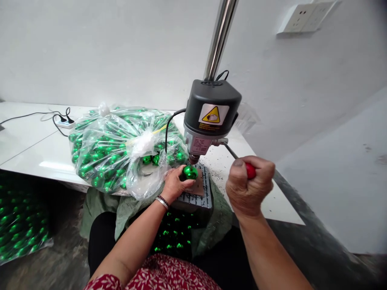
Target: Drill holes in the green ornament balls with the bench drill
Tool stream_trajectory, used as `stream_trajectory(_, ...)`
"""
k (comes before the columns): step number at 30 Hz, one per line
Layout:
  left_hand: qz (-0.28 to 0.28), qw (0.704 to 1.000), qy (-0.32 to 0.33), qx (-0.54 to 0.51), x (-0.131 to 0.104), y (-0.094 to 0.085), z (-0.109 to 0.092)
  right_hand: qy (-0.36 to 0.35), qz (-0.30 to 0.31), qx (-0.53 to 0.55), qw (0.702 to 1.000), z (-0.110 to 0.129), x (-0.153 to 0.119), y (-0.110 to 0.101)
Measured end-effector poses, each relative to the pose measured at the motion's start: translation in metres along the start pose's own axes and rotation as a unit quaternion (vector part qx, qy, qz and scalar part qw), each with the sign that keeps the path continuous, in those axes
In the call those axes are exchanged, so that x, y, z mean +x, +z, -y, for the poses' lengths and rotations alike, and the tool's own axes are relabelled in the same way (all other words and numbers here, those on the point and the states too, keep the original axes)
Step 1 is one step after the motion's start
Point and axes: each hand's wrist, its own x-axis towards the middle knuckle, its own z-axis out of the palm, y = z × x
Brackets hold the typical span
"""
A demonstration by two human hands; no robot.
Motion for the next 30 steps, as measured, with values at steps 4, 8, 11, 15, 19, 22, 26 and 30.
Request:
stream_trajectory(4, -0.002, 0.999, -0.018, 0.03, 0.0, 0.001, 0.002, 0.012, 0.018, -0.003, 1.0, 0.002, 0.003, -0.003)
stream_trajectory(8, -0.088, 0.996, 0.008, -0.005, -0.057, -0.016, 0.019, 0.035, 0.036, -0.01, 0.999, 0.01, 0.025, -0.006)
stream_trajectory(11, -0.098, 0.994, -0.008, -0.039, -0.116, -0.035, 0.036, 0.049, 0.056, -0.005, 0.997, 0.017, 0.042, -0.009)
stream_trajectory(15, -0.099, 0.991, -0.053, -0.07, -0.142, -0.049, 0.043, 0.087, 0.098, -0.006, 0.991, 0.023, 0.072, -0.004)
stream_trajectory(19, -0.113, 0.987, -0.029, -0.106, -0.127, -0.049, 0.035, 0.108, 0.143, -0.036, 0.983, 0.021, 0.115, 0.014)
stream_trajectory(22, -0.124, 0.985, -0.014, -0.121, -0.126, -0.046, 0.034, 0.067, 0.159, -0.024, 0.985, 0.014, 0.138, 0.025)
stream_trajectory(26, -0.115, 0.984, -0.031, -0.131, -0.135, -0.043, 0.042, 0.023, 0.199, 0.016, 0.98, 0.002, 0.144, 0.028)
stream_trajectory(30, -0.106, 0.983, -0.073, -0.133, -0.14, -0.043, 0.046, -0.003, 0.238, 0.057, 0.969, -0.012, 0.138, 0.028)
